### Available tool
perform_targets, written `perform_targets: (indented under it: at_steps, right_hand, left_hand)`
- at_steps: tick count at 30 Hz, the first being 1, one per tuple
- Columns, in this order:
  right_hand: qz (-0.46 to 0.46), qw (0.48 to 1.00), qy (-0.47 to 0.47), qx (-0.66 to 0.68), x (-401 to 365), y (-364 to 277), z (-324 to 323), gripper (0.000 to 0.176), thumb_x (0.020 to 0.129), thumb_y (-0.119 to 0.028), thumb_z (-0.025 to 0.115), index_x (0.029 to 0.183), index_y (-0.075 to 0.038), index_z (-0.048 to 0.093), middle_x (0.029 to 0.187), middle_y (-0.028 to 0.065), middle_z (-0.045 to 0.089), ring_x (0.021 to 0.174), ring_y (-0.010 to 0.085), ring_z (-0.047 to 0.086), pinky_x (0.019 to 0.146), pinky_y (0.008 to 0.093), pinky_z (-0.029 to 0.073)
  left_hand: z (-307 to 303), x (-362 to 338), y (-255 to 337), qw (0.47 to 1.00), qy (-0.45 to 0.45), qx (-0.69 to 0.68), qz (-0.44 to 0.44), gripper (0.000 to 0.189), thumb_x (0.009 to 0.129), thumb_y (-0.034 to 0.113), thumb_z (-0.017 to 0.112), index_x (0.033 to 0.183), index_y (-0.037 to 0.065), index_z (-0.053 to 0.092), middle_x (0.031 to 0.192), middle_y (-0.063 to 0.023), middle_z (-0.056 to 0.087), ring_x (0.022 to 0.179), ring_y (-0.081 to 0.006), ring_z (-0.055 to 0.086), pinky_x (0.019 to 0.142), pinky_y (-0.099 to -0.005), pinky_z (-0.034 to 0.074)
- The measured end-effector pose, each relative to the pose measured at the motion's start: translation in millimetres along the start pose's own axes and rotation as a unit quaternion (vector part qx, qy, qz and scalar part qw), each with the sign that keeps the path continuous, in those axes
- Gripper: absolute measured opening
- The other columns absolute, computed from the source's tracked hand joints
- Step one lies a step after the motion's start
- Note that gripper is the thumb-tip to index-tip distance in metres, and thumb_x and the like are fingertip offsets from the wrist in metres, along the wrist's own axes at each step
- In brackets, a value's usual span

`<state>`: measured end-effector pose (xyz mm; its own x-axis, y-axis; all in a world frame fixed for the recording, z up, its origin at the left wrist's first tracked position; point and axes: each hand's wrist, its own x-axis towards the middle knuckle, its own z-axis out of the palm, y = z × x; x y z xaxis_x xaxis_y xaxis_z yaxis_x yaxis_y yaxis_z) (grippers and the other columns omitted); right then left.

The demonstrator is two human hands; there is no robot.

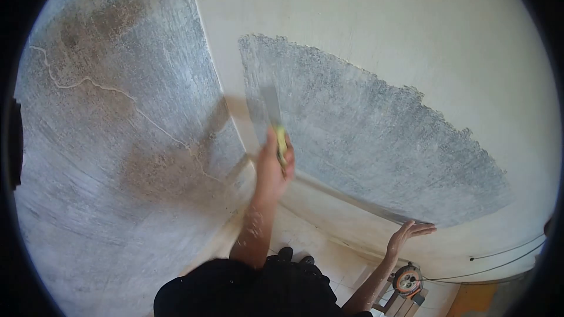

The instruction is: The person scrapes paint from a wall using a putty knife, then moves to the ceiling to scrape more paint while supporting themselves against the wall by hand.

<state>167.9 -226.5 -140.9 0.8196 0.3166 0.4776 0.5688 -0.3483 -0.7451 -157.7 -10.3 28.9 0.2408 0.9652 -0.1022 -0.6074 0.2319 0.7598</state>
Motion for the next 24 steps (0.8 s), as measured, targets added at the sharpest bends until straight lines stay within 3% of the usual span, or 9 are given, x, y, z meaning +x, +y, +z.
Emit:
perform_targets:
  at_steps: [3, 6, 10, 14, 17, 19, 22, 23, 24]
  right_hand:
    - [-0.005, 1.000, -0.003, -0.018, -1, 5, 0, 0.093, 0.092, -0.067, 0.026, 0.147, -0.005, -0.017, 0.150, 0.0180, -0.030, 0.139, 0.0342, -0.027, 0.112, 0.0540, -0.009]
    - [-0.003, 1.000, 0.006, -0.022, 1, 2, 5, 0.095, 0.092, -0.067, 0.026, 0.146, -0.003, -0.018, 0.150, 0.0193, -0.031, 0.139, 0.0347, -0.028, 0.112, 0.0546, -0.010]
    - [0.001, 1.000, 0.012, -0.020, -1, -8, 11, 0.095, 0.093, -0.066, 0.025, 0.144, 0.000, -0.020, 0.149, 0.0204, -0.032, 0.138, 0.0350, -0.029, 0.111, 0.0545, -0.011]
    - [-0.001, 1.000, 0.001, -0.028, -1, 2, 9, 0.094, 0.094, -0.065, 0.025, 0.144, 0.001, -0.020, 0.148, 0.0205, -0.032, 0.138, 0.0350, -0.029, 0.111, 0.0538, -0.011]
    - [-0.017, 1.000, -0.008, -0.020, -2, 5, 5, 0.094, 0.094, -0.065, 0.026, 0.144, 0.001, -0.019, 0.149, 0.0206, -0.032, 0.138, 0.0345, -0.029, 0.111, 0.0529, -0.011]
    - [-0.022, 0.999, -0.024, -0.025, -6, 0, -5, 0.093, 0.094, -0.064, 0.026, 0.145, 0.000, -0.018, 0.149, 0.0209, -0.032, 0.139, 0.0344, -0.028, 0.112, 0.0524, -0.011]
    - [-0.036, 0.998, -0.027, -0.037, -7, 5, -3, 0.092, 0.094, -0.064, 0.026, 0.146, -0.001, -0.017, 0.149, 0.0214, -0.030, 0.140, 0.0346, -0.026, 0.112, 0.0520, -0.010]
    - [-0.040, 0.998, -0.027, -0.045, -8, 8, 0, 0.091, 0.095, -0.063, 0.026, 0.146, -0.002, -0.017, 0.150, 0.0217, -0.029, 0.140, 0.0347, -0.026, 0.112, 0.0519, -0.010]
    - [-0.043, 0.998, -0.012, -0.050, -8, 7, 4, 0.091, 0.095, -0.063, 0.027, 0.146, -0.002, -0.016, 0.150, 0.0217, -0.028, 0.140, 0.0349, -0.025, 0.112, 0.0519, -0.010]
  left_hand:
    - [-17, -32, -71, 0.986, 0.035, -0.087, -0.135, 0.045, 0.096, 0.057, 0.040, 0.087, 0.015, 0.051, 0.057, 0.0063, 0.040, 0.039, -0.0043, 0.030, 0.033, -0.0192, 0.022]
    - [-36, -15, -60, 0.982, 0.082, -0.105, -0.134, 0.043, 0.095, 0.057, 0.041, 0.087, 0.016, 0.051, 0.057, 0.0065, 0.039, 0.039, -0.0042, 0.028, 0.032, -0.0188, 0.022]
    - [-47, 20, -18, 0.977, 0.028, -0.209, -0.043, 0.039, 0.097, 0.052, 0.042, 0.084, 0.017, 0.053, 0.057, 0.0068, 0.040, 0.039, -0.0031, 0.028, 0.031, -0.0179, 0.021]
    - [-57, -10, -56, 0.947, -0.057, -0.272, -0.161, 0.037, 0.098, 0.050, 0.042, 0.083, 0.018, 0.052, 0.058, 0.0075, 0.042, 0.037, -0.0032, 0.030, 0.030, -0.0182, 0.020]
    - [-76, 30, -57, 0.968, 0.105, -0.222, -0.054, 0.035, 0.098, 0.047, 0.044, 0.082, 0.018, 0.053, 0.059, 0.0080, 0.043, 0.037, -0.0026, 0.031, 0.028, -0.0185, 0.020]
    - [-115, 64, -37, 0.946, -0.015, -0.323, -0.027, 0.034, 0.098, 0.046, 0.044, 0.082, 0.018, 0.054, 0.058, 0.0086, 0.043, 0.037, -0.0022, 0.031, 0.027, -0.0187, 0.021]
    - [-112, 52, -33, 0.945, -0.013, -0.318, -0.081, 0.035, 0.098, 0.047, 0.044, 0.083, 0.017, 0.054, 0.058, 0.0085, 0.043, 0.036, -0.0024, 0.031, 0.027, -0.0181, 0.020]
    - [-102, 34, -43, 0.969, 0.051, -0.226, -0.086, 0.034, 0.098, 0.046, 0.043, 0.085, 0.017, 0.054, 0.058, 0.0078, 0.043, 0.036, -0.0020, 0.031, 0.028, -0.0172, 0.019]
    - [-102, 21, -59, 0.964, 0.049, -0.224, -0.134, 0.034, 0.098, 0.047, 0.042, 0.086, 0.017, 0.054, 0.058, 0.0075, 0.043, 0.037, -0.0023, 0.031, 0.029, -0.0173, 0.019]
